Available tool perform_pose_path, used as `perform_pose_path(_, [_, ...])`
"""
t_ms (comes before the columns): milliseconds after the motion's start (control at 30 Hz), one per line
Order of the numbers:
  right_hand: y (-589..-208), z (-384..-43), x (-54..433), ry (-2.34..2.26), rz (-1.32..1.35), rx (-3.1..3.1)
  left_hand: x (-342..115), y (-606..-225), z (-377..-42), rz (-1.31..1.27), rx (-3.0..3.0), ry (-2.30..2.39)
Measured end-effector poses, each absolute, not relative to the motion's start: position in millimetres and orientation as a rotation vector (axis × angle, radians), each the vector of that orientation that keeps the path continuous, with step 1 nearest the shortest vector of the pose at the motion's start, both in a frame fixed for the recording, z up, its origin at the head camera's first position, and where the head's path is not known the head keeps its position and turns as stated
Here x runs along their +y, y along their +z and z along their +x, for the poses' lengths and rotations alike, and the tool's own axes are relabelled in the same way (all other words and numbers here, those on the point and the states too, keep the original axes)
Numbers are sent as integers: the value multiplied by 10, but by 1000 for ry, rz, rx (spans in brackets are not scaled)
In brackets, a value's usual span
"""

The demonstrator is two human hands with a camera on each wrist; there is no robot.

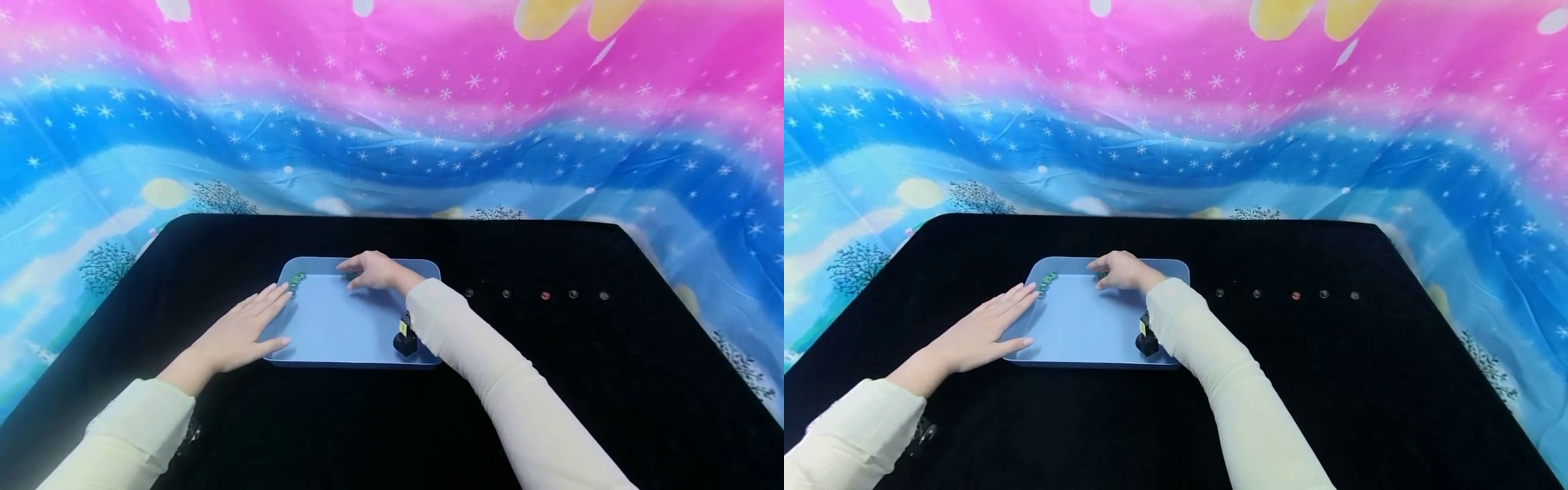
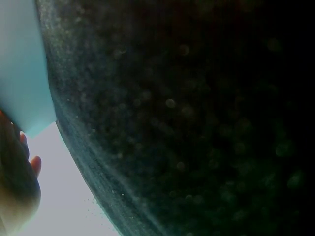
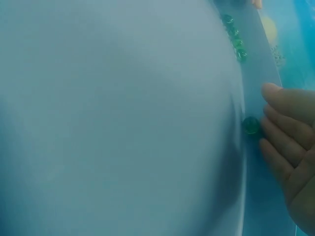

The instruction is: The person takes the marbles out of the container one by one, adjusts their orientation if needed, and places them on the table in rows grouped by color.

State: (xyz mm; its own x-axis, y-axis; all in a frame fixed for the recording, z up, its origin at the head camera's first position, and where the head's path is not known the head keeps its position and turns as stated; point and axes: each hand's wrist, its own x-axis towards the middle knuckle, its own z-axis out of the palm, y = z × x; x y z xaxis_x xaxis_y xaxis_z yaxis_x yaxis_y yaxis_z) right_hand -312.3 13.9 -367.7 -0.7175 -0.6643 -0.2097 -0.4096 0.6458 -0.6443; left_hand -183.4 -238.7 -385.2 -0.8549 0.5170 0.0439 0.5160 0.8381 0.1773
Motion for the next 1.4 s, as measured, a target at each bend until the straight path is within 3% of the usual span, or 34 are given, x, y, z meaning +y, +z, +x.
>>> perform_pose_path(833, [-3664, -2984, 37, -252, -1014, 2804, -2379, -3832, -1826, 854, 3012, 287])
perform_pose_path(1400, [-3570, -2982, 167, -623, -911, 2723, -2395, -3843, -1839, 869, 2998, 298])
